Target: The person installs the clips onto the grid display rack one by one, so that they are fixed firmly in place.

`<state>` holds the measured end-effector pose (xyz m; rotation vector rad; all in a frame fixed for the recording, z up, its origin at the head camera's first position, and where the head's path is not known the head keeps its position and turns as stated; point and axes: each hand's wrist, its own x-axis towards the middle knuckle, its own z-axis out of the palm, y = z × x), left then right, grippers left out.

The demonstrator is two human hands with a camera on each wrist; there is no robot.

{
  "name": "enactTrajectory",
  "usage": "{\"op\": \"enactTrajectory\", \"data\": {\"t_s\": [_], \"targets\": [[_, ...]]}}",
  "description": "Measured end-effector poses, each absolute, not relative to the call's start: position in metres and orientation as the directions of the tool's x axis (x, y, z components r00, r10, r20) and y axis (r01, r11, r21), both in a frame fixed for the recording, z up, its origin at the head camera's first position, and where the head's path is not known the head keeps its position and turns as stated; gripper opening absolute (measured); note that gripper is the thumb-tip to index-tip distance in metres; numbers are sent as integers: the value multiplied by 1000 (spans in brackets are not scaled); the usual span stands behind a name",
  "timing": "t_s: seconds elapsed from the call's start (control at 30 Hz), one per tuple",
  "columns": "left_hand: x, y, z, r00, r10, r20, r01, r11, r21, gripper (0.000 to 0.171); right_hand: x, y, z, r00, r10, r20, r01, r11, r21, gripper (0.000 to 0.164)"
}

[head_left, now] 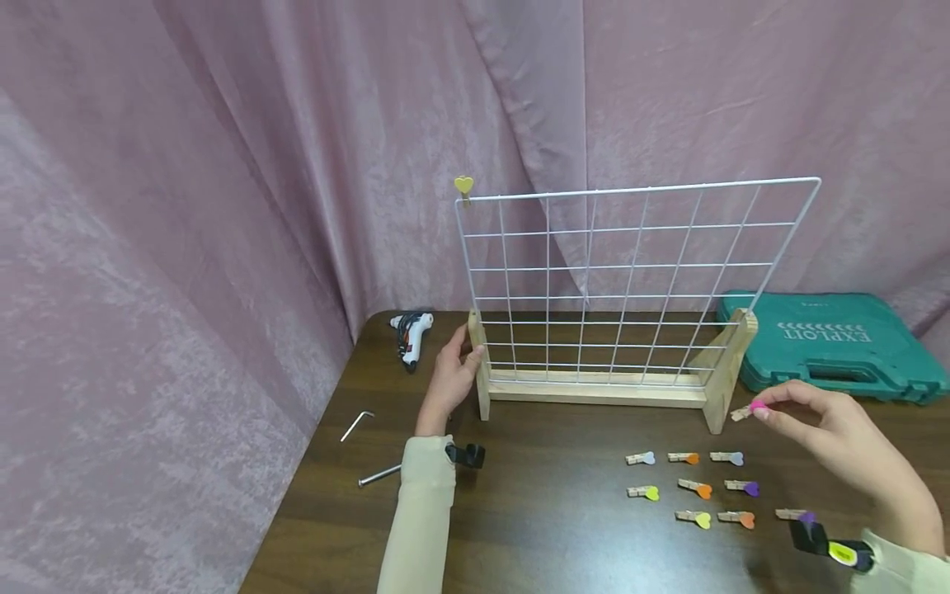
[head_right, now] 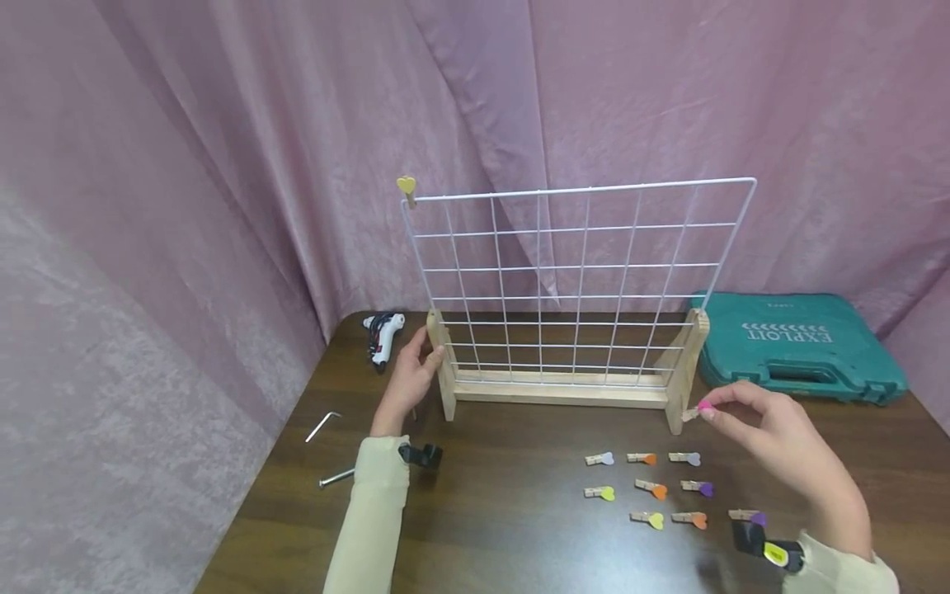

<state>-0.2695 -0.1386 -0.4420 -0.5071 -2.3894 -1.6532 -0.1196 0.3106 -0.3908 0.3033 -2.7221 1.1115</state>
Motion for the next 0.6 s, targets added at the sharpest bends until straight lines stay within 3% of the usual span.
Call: {"op": "enactTrajectory", "data": {"t_s": [0.33, 0.6], "targets": [[-271, -140, -441, -929, 161, 334, 370, 333, 867, 44, -145, 272, -369, -889, -166, 427, -433, 608, -665, 13], [-269, -137, -442, -933, 167, 318, 356, 313, 881, 44, -158, 246, -353, -817, -311, 486, -571, 559, -601, 17]]}}
